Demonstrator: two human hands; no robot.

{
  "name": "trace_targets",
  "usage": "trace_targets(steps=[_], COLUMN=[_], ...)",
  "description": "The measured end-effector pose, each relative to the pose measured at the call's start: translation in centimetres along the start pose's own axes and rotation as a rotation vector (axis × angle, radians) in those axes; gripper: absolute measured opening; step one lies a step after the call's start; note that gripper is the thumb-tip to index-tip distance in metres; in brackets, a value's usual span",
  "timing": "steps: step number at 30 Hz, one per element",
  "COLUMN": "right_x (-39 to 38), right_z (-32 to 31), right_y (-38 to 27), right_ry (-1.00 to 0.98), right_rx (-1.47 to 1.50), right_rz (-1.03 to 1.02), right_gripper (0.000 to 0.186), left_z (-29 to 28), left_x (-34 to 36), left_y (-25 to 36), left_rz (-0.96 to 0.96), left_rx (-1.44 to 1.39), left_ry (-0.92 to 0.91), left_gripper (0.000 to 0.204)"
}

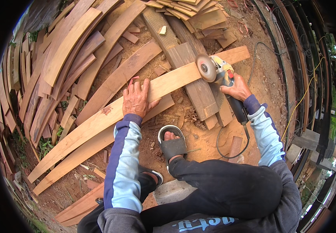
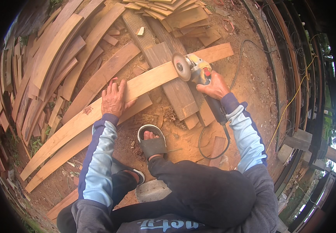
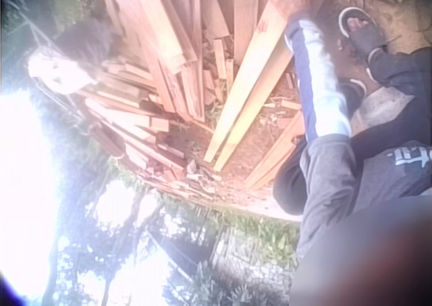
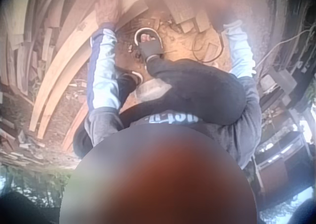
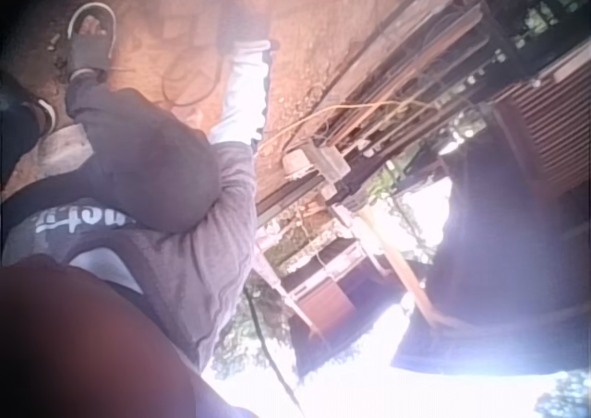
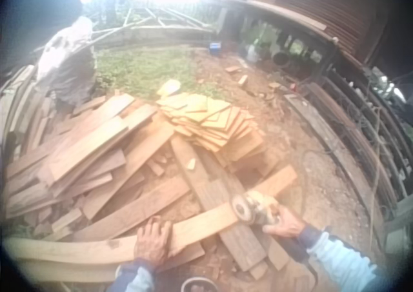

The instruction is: The person marks a wooden plank with a pencil, then uses an angle grinder to cut the plank along the marked line. After cutting, the person moves the cut pieces and places them on a nearby wooden structure.

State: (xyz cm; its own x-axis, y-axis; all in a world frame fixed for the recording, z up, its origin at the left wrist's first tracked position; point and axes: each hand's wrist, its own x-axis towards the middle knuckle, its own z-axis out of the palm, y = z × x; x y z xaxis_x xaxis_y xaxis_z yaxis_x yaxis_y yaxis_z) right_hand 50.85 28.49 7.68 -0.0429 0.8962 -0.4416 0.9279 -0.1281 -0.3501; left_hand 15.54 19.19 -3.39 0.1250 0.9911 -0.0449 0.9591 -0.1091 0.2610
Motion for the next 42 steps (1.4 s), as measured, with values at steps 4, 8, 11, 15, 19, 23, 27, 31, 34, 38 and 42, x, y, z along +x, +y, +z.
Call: trace_targets(steps=[4,8,11,15,19,23,27,31,34,38,42], right_x=[0.0,0.2,0.3,0.1,0.4,0.0,-0.1,-0.1,-0.1,0.1,0.3], right_z=[-0.2,0.0,-0.3,-0.3,0.0,0.0,0.3,0.1,0.0,-0.1,-0.2], right_y=[-0.5,-0.2,-0.7,-1.0,0.1,0.1,0.5,-0.3,-0.6,-0.6,-0.6], right_ry=[0.009,0.019,0.006,0.008,0.013,0.009,0.009,0.004,0.01,0.005,0.0], right_rx=[-0.008,0.007,-0.036,-0.041,-0.035,-0.036,-0.023,-0.001,-0.008,-0.016,-0.029], right_rz=[-0.005,-0.02,-0.002,0.001,-0.018,-0.023,-0.011,-0.008,0.003,0.004,0.002], right_gripper=[0.055,0.056,0.056,0.057,0.058,0.058,0.057,0.056,0.056,0.058,0.061], left_z=[-0.1,0.0,0.1,0.0,0.0,-0.2,-0.1,-0.1,0.0,0.1,0.1], left_x=[0.0,-0.1,0.0,0.0,0.0,0.0,0.0,0.0,0.0,0.0,0.0], left_y=[0.1,0.0,0.0,0.0,0.0,0.1,0.0,0.0,0.0,0.1,0.1], left_rz=[0.002,0.013,0.012,0.006,0.009,0.0,0.002,-0.014,0.0,0.001,-0.001], left_rx=[0.0,0.017,0.024,0.015,0.011,0.001,0.001,0.012,0.011,0.015,0.011], left_ry=[0.007,0.039,0.042,0.015,0.023,-0.004,0.002,-0.023,0.003,0.006,0.005], left_gripper=[0.083,0.083,0.082,0.081,0.081,0.082,0.083,0.087,0.083,0.084,0.083])
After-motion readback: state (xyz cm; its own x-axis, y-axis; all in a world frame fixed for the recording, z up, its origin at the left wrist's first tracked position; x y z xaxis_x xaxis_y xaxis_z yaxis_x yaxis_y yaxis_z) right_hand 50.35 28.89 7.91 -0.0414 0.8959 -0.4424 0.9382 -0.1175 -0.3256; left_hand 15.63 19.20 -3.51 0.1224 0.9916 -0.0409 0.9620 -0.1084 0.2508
